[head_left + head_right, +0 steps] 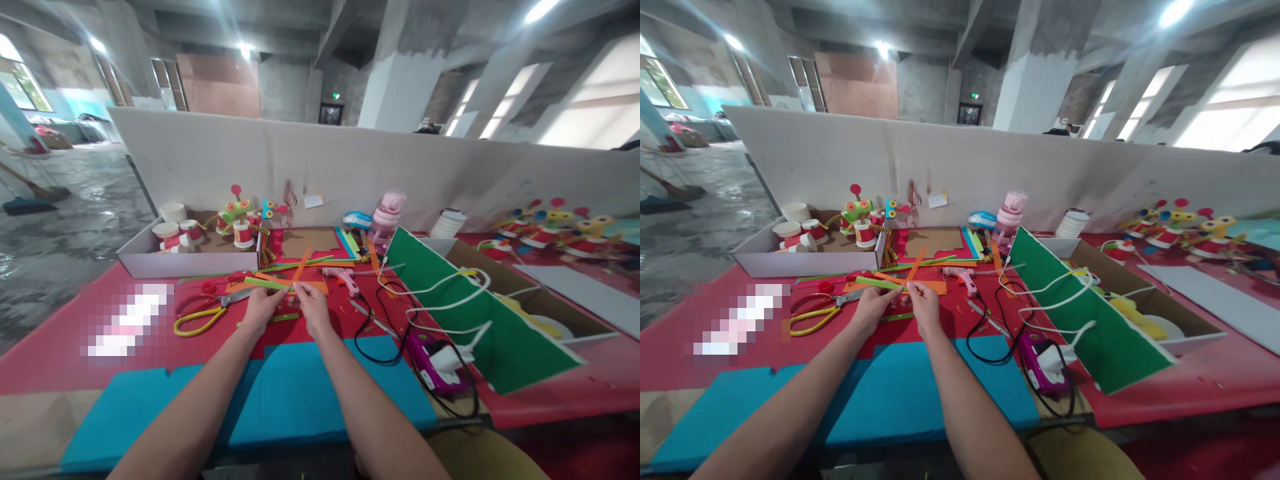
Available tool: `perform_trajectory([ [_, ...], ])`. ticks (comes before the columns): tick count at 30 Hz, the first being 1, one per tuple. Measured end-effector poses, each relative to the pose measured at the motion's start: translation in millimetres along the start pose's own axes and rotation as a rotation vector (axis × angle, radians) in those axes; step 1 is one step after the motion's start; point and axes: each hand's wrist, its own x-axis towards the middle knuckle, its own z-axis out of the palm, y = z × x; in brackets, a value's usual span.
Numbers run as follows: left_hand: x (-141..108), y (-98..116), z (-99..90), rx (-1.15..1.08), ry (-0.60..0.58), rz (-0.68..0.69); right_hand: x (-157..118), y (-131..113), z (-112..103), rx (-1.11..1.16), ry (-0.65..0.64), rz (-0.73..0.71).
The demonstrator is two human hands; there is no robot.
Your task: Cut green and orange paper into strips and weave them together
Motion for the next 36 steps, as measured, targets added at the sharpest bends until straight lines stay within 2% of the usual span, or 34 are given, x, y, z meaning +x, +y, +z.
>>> perform_trajectory([
  [8,3.5,-4.2,-2.7,0.044,-0.009,0.085,0.1,-2.1,-0.7,0.005,-0.075,-0.003],
  [15,-0.7,1.8,-0.2,-0.060,-0.035,-0.018,-3.2,-11.4,1.0,0.059,-0.099,0.086],
  [22,-2.5,7.6,0.5,-0.093,-0.006,-0.037,-5.6,-17.2,1.5,0.094,-0.159,0.147],
  [26,-1.4,6.3,-0.3,-0.070,-0.009,-0.048,-5.6,-17.2,0.0,0.064,-0.207,0.124],
  [36,-2.2,5.2,1.5,-0.105,0.001,-0.045,-3.2,-15.6,-4.2,0.064,-0.199,0.162],
])
